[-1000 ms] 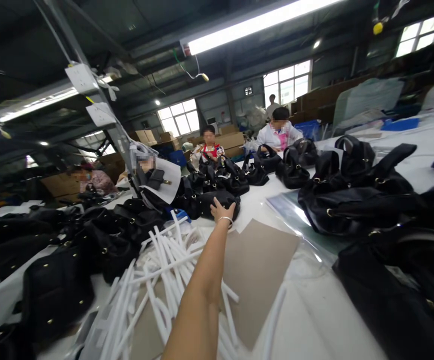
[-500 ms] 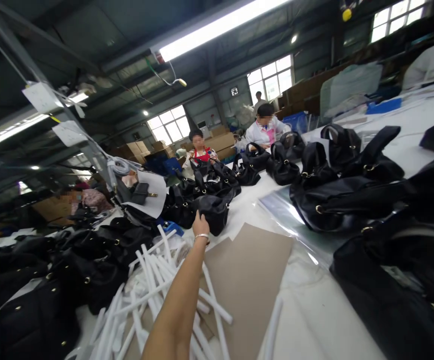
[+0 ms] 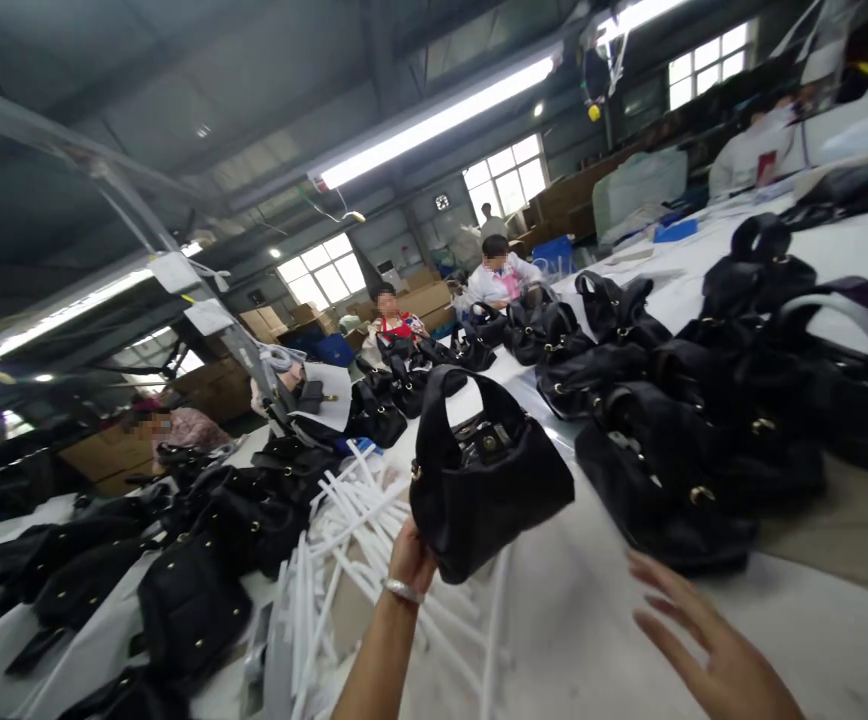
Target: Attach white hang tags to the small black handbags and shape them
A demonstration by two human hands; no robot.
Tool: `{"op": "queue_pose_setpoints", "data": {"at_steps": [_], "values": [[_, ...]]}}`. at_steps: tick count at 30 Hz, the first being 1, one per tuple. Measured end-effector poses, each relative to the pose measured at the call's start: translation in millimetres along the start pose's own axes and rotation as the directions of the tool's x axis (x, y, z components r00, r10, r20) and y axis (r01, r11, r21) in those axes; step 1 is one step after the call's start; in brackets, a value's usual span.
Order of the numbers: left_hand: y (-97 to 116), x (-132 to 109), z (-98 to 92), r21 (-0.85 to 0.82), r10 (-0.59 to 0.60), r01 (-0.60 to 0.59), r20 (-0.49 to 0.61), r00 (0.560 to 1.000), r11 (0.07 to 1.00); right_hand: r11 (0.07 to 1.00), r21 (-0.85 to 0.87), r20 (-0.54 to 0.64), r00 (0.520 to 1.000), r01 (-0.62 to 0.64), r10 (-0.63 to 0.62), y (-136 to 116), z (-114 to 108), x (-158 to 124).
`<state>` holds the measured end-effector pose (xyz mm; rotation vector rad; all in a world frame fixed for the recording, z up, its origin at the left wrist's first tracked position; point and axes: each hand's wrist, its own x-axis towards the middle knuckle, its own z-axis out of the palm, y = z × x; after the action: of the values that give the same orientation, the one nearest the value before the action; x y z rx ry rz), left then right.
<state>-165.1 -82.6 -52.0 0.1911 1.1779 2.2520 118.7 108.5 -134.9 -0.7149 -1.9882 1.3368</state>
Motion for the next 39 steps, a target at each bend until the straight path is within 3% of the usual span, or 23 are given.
{"op": "queue_pose_setpoints", "data": {"at_steps": [3, 4, 7, 10, 14, 19, 27, 31, 34, 39], "values": [[-30, -52, -5.1, -0.013, -0.228, 0.229, 0.073, 0.971, 0.973, 0.955, 0.282, 0.0, 0.996, -0.087, 0.091, -45, -15, -6], [-39, -66, -6.3, -0.009, -0.277, 0.279, 0.09, 0.956, 0.96, 0.93, 0.348, 0.059, 0.993, -0.119, 0.106, -57, -19, -11], [-68, -105, -8.2, -0.015, -0.282, 0.284, 0.065, 0.957, 0.959, 0.835, 0.509, 0.207, 0.971, -0.21, 0.118, -77, -29, -33], [-93, -137, -8.0, -0.023, -0.235, 0.237, 0.068, 0.97, 0.971, 0.796, 0.56, 0.17, 0.972, -0.231, 0.162, -69, -36, -46], [-114, -165, -5.5, 0.001, -0.208, 0.208, 0.057, 0.977, 0.978, 0.832, 0.527, 0.079, 0.985, -0.173, 0.155, -44, -41, -43], [-122, -174, -2.2, 0.028, -0.15, 0.15, 0.022, 0.988, 0.988, 0.848, 0.508, 0.072, 0.988, -0.153, 0.135, -34, -38, -39], [-138, -188, -7.6, -0.033, -0.23, 0.229, -0.033, 0.973, 0.973, 0.888, 0.431, 0.035, 0.987, -0.157, 0.158, -23, -28, -39], [-139, -184, -8.1, -0.013, -0.277, 0.277, -0.098, 0.956, 0.961, 0.882, 0.431, 0.043, 0.981, -0.188, 0.188, -20, -28, -47], [-138, -181, -6.5, 0.024, -0.274, 0.277, -0.069, 0.959, 0.961, 0.884, 0.418, 0.021, 0.975, -0.21, 0.221, -23, -32, -58], [-127, -154, -0.7, 0.183, -0.178, 0.184, -0.047, 0.983, 0.966, 0.907, 0.362, -0.067, 0.965, -0.214, 0.255, -37, -46, -81]]}}
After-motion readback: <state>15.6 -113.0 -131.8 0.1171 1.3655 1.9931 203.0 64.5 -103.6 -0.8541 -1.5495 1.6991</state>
